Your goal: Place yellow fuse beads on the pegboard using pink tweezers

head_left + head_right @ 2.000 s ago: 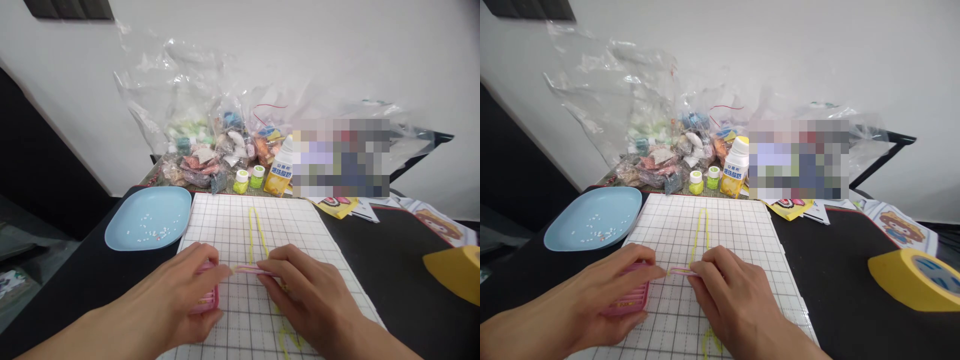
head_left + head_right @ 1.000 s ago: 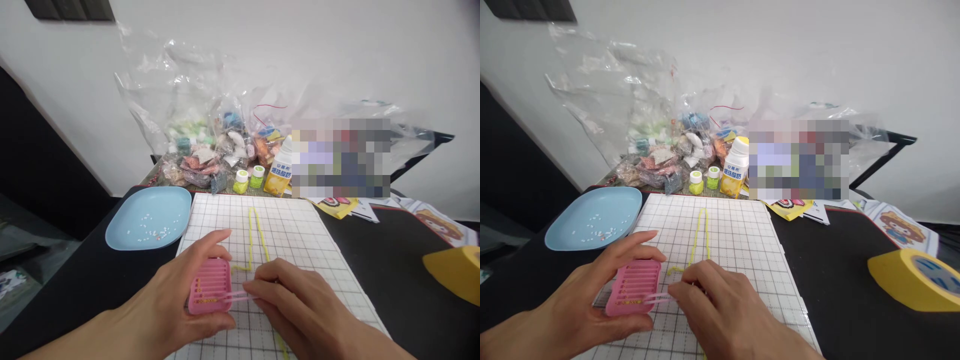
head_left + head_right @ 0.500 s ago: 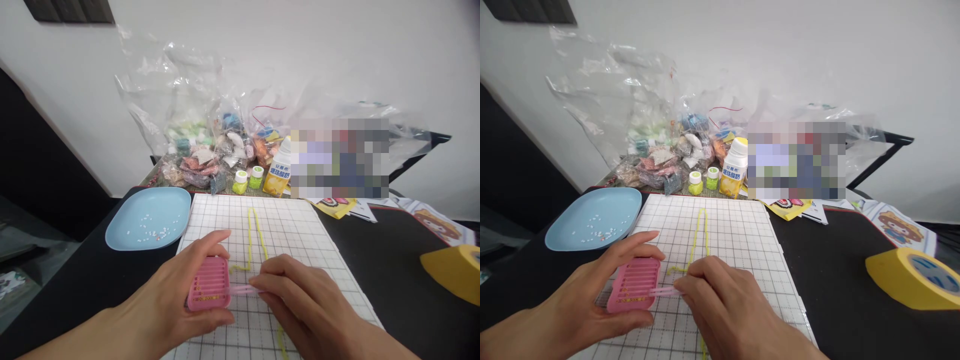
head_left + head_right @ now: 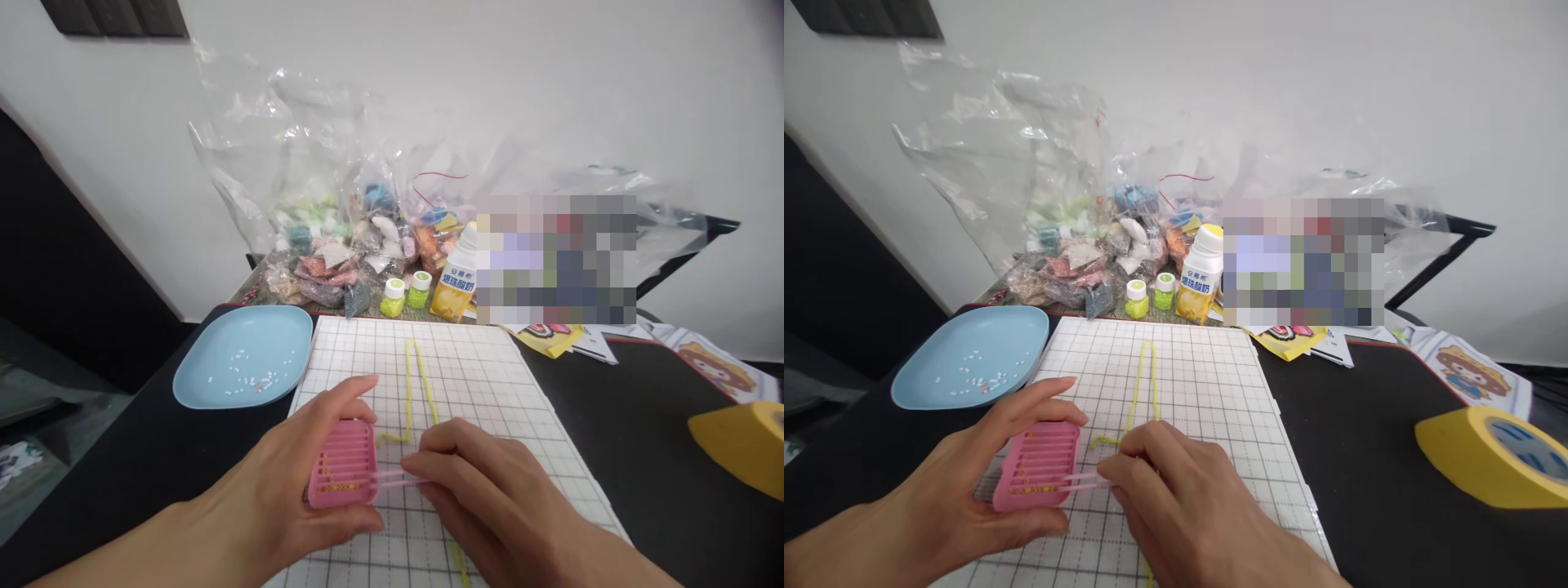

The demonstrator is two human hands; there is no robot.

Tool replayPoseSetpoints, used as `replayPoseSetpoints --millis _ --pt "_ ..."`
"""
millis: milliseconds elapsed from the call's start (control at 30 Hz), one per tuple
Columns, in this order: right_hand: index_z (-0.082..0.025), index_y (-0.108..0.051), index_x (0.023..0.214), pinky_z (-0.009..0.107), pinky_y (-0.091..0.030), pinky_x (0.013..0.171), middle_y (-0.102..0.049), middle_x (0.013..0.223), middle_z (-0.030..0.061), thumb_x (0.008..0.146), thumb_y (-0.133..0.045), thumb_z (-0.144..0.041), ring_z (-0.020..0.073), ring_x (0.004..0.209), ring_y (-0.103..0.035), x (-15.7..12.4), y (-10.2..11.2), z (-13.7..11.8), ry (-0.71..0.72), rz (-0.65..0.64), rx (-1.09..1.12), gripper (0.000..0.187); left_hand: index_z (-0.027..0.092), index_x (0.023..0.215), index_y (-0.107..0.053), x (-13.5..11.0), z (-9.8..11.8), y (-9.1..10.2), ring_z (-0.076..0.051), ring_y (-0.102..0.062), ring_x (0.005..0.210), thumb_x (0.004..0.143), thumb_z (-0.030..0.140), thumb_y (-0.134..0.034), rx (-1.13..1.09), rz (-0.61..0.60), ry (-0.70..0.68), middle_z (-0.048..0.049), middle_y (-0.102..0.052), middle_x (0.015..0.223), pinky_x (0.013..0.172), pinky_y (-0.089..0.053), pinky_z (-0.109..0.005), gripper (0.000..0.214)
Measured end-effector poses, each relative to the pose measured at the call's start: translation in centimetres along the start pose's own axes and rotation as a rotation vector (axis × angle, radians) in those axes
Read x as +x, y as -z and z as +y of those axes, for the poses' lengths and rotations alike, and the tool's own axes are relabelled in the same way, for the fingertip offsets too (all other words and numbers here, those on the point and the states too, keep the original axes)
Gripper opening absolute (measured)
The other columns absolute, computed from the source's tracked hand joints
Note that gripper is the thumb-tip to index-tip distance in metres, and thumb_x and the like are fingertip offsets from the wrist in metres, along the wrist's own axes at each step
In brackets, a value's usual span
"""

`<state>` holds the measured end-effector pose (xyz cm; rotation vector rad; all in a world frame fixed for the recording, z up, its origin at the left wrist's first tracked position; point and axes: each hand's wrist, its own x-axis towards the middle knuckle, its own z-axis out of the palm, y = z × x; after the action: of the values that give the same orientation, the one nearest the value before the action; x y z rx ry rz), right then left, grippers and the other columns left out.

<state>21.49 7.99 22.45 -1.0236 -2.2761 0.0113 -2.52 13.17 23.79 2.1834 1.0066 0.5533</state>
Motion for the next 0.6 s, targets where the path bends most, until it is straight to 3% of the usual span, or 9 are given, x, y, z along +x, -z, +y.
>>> replayPoseSetpoints --millis 133,300,467,600 --pt "-0.017 -0.055 0.114 0.023 -0.054 0.064 -0.066 0.097 0.0068 0.099 -0.038 -0.013 0.0135 0.083 -0.066 0.09 0.02 -0.09 -0.001 0.001 0.029 0.023 0.058 0.141 -0.019 -0.05 -0.04 -0.08 -0.024 -0.063 0.109 0.076 0.032 -0.082 0.004 0.008 0.005 0.0064 -0.06 0.124 0.095 -0.052 -0.044 0.094" --pt "-0.016 -0.056 0.115 0.022 -0.054 0.067 -0.066 0.096 0.0063 0.101 -0.037 -0.015 0.0125 0.083 -0.066 0.32 0.22 -0.22 0.001 -0.008 0.046 0.023 0.06 0.139 -0.022 -0.11 -0.02 -0.2 -0.021 -0.063 0.107 0.077 0.034 -0.081 -0.038 0.006 0.036 0.008 -0.061 0.123 0.092 -0.054 -0.038 0.09" --pt "-0.016 -0.056 0.113 0.024 -0.055 0.068 -0.067 0.097 0.0072 0.102 -0.033 -0.017 0.0138 0.086 -0.066 0.51 0.36 -0.19 0.035 -0.026 0.001 0.026 0.051 0.145 -0.024 -0.26 -0.39 -0.44 -0.024 -0.064 0.104 0.078 0.033 -0.077 -0.046 -0.007 0.028 0.0012 -0.061 0.125 0.077 -0.06 -0.032 0.087" --pt "-0.016 -0.056 0.113 0.024 -0.056 0.068 -0.067 0.097 0.0069 0.101 -0.034 -0.015 0.0136 0.086 -0.067 0.41 0.53 -0.28 0.022 -0.018 0.007 0.025 0.051 0.145 -0.022 -0.29 -0.5 -0.44 -0.024 -0.066 0.103 0.078 0.033 -0.077 -0.033 -0.004 0.009 0.001 -0.061 0.125 0.071 -0.061 -0.029 0.088"
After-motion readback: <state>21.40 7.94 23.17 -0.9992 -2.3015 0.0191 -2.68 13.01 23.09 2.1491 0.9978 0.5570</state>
